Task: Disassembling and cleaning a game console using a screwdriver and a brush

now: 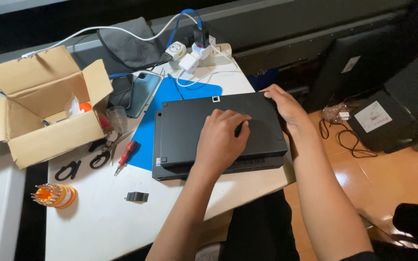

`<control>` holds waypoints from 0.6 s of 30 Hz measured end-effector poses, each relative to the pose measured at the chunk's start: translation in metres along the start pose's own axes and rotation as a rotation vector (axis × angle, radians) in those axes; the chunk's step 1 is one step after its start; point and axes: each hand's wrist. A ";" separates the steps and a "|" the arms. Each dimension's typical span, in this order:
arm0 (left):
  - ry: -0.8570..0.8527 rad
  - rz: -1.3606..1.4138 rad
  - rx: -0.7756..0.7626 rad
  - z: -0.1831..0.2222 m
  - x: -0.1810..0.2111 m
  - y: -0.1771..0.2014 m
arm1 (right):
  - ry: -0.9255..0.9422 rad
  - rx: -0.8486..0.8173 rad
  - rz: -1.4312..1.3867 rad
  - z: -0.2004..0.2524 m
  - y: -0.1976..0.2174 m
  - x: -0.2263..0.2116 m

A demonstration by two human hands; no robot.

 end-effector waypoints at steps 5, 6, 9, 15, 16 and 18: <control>-0.010 0.027 -0.003 0.001 0.004 0.004 | 0.011 0.038 -0.013 0.003 -0.001 0.002; -0.006 0.030 -0.010 0.001 0.004 0.004 | 0.004 0.048 0.004 0.010 -0.002 -0.004; -0.062 0.020 0.051 0.003 0.000 0.001 | 0.089 0.125 0.127 0.000 -0.003 0.015; -0.345 -0.240 0.206 0.018 -0.011 -0.022 | 0.054 0.156 0.211 0.014 -0.009 0.002; -0.346 -0.244 0.211 0.024 -0.013 -0.017 | 0.059 0.152 0.210 0.022 -0.007 0.001; -0.340 -0.261 0.227 0.032 -0.018 -0.007 | 0.023 0.178 0.188 0.034 -0.005 -0.005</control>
Point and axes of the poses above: each hand's wrist, its own z-axis away from the middle knuckle, its own y-axis out of the back of the hand, x = y × z, and after that the axes turned 13 degrees about x, right-handed
